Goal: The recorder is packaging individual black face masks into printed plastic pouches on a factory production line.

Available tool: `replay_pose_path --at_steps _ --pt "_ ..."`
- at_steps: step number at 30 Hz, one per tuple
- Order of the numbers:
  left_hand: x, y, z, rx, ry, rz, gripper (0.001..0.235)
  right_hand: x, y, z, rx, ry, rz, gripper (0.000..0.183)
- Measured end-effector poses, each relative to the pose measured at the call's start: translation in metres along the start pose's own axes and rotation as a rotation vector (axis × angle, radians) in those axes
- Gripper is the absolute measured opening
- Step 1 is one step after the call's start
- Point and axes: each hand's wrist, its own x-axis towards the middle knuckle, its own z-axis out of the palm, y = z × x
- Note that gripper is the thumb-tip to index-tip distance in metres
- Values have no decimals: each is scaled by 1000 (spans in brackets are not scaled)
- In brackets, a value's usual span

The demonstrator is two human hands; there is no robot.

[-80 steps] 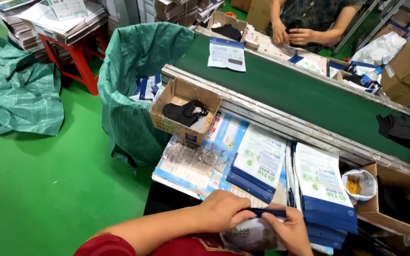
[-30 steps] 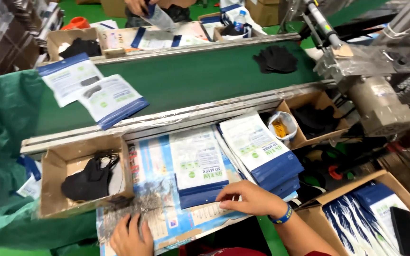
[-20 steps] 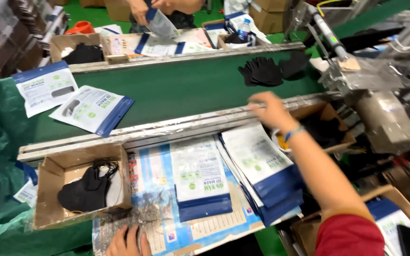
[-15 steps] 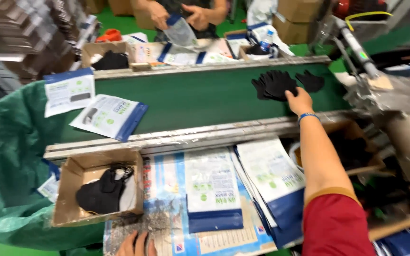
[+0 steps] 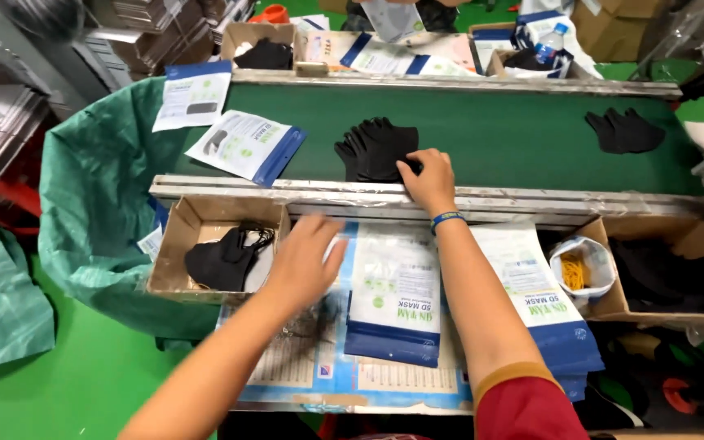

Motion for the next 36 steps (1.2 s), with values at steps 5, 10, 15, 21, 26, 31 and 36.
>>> replay_pose_path --at_steps 5,10,15,21,26,31,36 --pt "99 -97 99 428 -137 -258 44 3 3 2 -28 18 -60 36" --pt "156 -141 174 453 -24 -456 67 12 2 0 -68 4 -48 35" --pt "159 -155 218 -181 15 -623 81 9 20 12 101 149 -162 35" --pt "72 -65 105 -830 47 -318 88 -27 -17 -65 1482 -264 315 54" --pt "-35 -6 -1 -718 -73 -269 82 -134 -79 -109 1228 -632 219 72" --pt "-136 6 -58 -334 -185 -324 94 -222 -135 -102 1225 -917 76 89" --pt "-218 -51 -17 -328 -118 -160 106 -293 -118 -7 696 -861 78 81"
